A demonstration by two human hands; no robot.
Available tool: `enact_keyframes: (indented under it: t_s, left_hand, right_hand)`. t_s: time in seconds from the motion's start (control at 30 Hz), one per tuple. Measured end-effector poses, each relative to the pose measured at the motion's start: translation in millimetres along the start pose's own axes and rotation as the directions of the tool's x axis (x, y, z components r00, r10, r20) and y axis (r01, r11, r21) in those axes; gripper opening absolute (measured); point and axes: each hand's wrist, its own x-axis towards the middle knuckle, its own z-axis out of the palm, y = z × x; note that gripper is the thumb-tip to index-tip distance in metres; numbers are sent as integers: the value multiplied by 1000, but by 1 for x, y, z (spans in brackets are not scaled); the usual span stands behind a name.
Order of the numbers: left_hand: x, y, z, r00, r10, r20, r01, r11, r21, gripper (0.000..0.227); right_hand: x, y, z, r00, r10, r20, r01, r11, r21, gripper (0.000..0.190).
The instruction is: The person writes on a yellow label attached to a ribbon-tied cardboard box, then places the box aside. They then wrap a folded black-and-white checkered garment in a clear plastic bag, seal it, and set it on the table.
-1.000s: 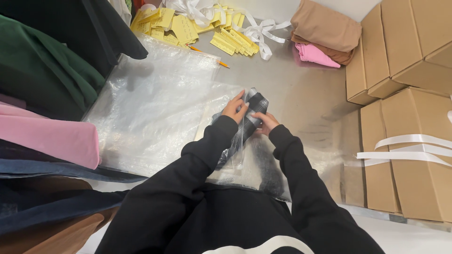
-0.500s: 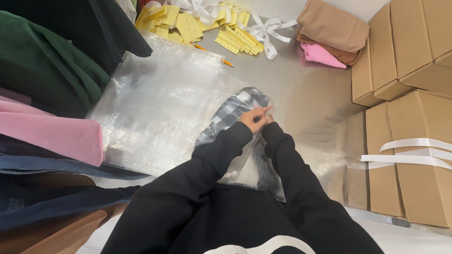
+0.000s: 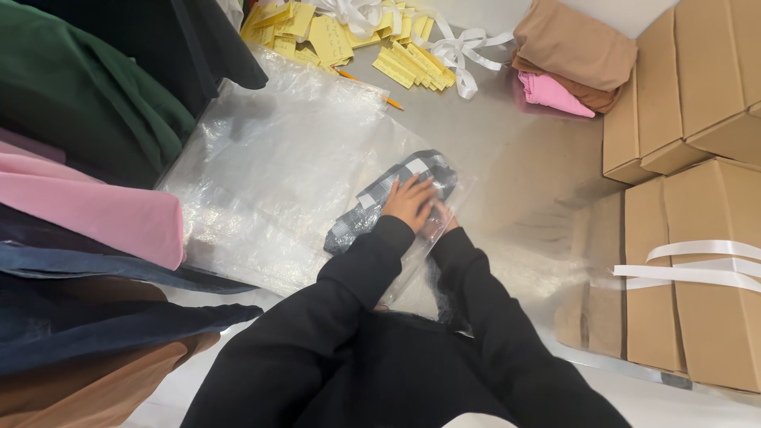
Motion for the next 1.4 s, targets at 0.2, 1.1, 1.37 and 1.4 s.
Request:
enact_keyframes:
  t_s: [0.2,1.1,1.37,1.4]
  left_hand:
    - [4,29,15,992,123,-28,-121,991,64,30]
    - [-90,141,27,983,-183,4,183,983,22,62]
    - [-150,67,57,600,-794,99,771,542,-334,84]
    - [-155,56,64,526,-825,208,831,446,-332,72]
  right_hand:
    - [-28,-1,-18,998,-46,-51,53,989,135,30]
    - [-88,2,-213,941,-77,-330,232,856,461,37]
    - [-110,-11,-161,954,-87,-289,132,981,141,72]
    - [-110,-13,-155,951,-91,-297,129,985,111,91]
